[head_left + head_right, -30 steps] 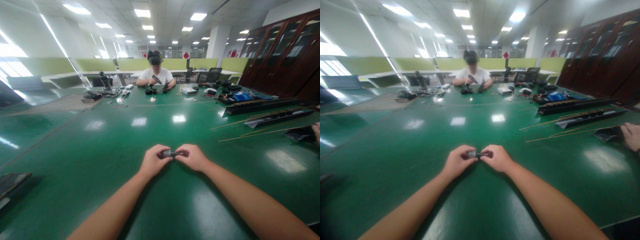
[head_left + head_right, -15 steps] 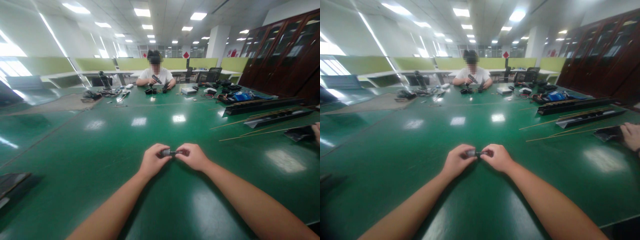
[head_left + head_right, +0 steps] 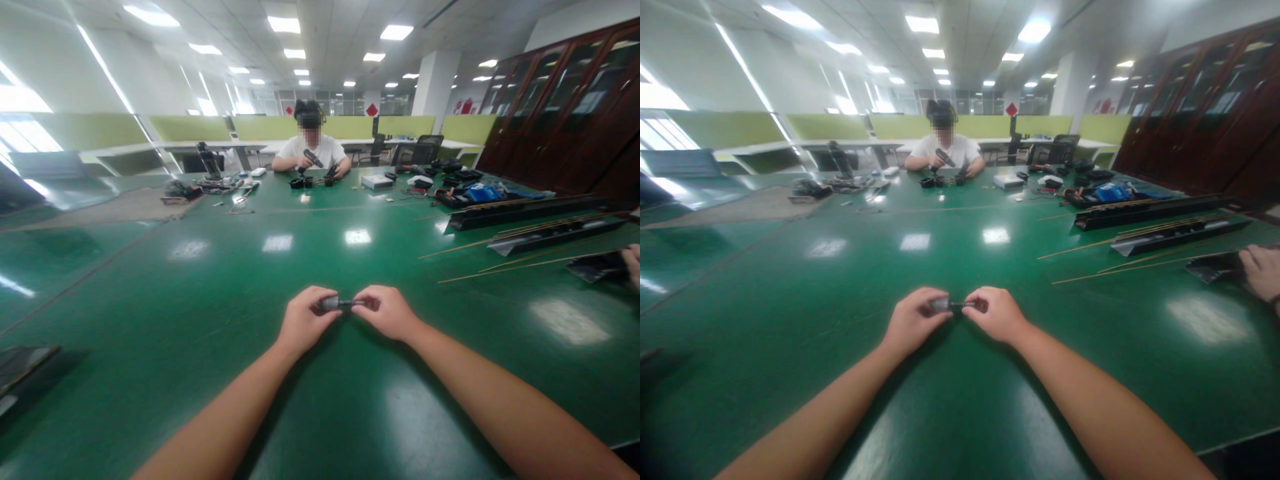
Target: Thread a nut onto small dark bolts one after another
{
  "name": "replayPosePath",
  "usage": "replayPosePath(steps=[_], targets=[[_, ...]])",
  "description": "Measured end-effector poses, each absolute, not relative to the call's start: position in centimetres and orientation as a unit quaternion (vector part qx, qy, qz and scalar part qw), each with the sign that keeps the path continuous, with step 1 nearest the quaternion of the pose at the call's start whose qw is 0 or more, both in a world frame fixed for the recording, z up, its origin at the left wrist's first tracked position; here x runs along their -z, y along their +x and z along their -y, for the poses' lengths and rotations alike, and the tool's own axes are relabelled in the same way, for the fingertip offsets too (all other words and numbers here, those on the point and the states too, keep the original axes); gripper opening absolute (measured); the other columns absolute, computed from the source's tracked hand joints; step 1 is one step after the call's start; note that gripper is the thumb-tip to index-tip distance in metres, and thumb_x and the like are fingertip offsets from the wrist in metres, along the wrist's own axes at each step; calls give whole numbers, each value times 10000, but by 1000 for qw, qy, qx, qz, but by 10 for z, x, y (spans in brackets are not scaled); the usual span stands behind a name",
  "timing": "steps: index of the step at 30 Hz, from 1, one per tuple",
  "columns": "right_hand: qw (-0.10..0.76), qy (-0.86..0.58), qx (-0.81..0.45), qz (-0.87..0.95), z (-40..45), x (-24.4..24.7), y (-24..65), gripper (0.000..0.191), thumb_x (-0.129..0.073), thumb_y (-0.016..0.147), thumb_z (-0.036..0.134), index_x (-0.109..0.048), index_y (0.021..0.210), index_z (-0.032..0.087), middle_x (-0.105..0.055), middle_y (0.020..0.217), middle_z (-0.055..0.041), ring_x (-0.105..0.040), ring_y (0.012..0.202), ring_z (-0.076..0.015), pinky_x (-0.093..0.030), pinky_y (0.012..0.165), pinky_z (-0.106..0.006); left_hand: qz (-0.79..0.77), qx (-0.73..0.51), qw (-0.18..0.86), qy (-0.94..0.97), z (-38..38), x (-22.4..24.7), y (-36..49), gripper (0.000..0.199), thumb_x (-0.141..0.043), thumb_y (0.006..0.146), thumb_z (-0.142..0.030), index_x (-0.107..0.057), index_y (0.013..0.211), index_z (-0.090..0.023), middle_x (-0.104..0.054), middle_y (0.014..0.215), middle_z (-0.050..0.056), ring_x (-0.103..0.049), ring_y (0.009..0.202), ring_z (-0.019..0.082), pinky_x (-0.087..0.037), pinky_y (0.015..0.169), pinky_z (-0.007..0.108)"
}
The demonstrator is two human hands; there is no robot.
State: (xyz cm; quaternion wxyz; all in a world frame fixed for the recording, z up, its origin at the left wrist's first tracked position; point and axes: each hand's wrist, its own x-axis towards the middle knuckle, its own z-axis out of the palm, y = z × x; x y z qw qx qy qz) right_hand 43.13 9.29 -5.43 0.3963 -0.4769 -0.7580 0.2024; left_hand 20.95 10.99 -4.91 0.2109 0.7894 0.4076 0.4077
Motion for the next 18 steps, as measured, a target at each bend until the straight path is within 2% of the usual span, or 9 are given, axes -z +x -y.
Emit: replayPosePath(steps=[18], targets=[[394, -488, -210, 750, -94, 55, 435, 81, -702, 800, 233, -736, 862, 195, -692, 756, -10, -594, 657, -136, -437, 621, -248, -417, -419, 217, 777, -111, 50, 209, 291, -798, 731, -221, -709, 1007, -236, -689, 992, 22, -637, 875, 159, -526, 717, 253]])
